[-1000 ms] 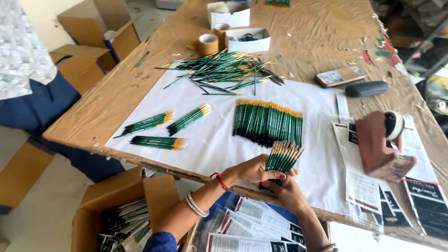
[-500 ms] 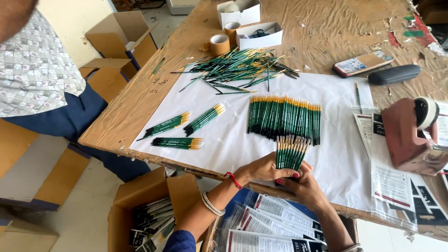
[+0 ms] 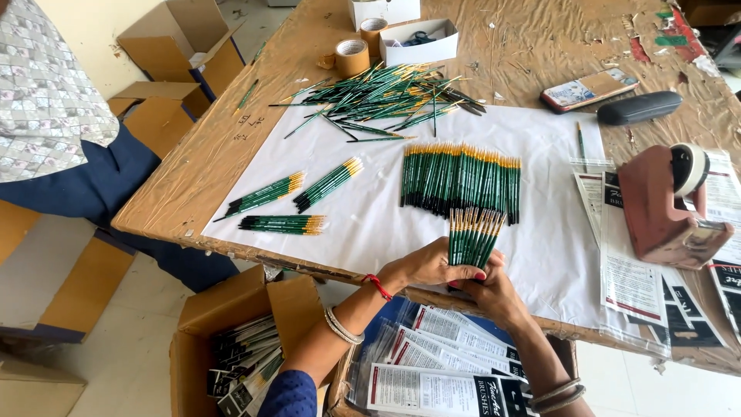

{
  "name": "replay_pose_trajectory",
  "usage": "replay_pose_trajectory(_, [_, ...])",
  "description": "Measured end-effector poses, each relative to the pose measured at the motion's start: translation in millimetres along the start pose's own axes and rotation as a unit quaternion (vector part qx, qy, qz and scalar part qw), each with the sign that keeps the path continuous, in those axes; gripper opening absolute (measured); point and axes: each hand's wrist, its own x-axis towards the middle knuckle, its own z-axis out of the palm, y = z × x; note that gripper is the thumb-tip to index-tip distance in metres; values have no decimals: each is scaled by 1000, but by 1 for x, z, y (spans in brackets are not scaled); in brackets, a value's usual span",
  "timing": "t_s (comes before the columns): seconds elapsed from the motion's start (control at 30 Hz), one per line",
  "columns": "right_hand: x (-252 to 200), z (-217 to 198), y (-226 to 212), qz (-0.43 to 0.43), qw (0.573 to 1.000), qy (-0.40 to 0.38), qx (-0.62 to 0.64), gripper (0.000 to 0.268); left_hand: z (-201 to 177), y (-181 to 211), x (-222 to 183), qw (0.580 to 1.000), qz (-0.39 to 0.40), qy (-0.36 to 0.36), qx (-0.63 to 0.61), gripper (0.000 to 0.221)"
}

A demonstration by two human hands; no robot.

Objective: Sorting and aligning green paintbrushes on a work table.

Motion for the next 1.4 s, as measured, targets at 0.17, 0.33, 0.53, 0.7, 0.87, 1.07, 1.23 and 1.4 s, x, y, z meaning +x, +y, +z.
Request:
replay_pose_trajectory(0.17, [-8, 9, -46, -15, 998, -28, 60, 18, 2, -3, -7, 966, -206, 146, -52, 52])
replay_pose_trajectory(0.33, [-8, 10, -48, -5, 993, -33, 117, 25, 9, -23, -12, 930, -30, 363, -44, 30])
replay_pose_trajectory(0.53, [-9, 9, -50, -12, 996, -27, 86, 27, 16, -6, -3, 927, -9, 374, 43, 23])
replay_pose_trajectory(0.7, [-13, 10, -58, -28, 996, -30, 77, 33, 18, -7, 5, 835, -29, 443, -324, 23])
replay_pose_trajectory(0.87, [-7, 3, -32, -7, 997, -16, 78, 32, 28, -50, 1, 947, -40, 314, -43, 41])
replay_pose_trajectory(1.07, [-12, 5, -44, -7, 996, -10, 93, 36, 22, -19, 9, 906, -38, 387, -168, 40])
replay_pose_trajectory(1.23, [-3, -7, 8, -19, 993, -7, 119, 33, 23, -18, 13, 918, -42, 305, -251, 31])
replay_pose_trajectory(1.4, [-3, -8, 8, -20, 996, 6, 86, 27, 30, -26, 17, 942, -41, 331, 43, 29])
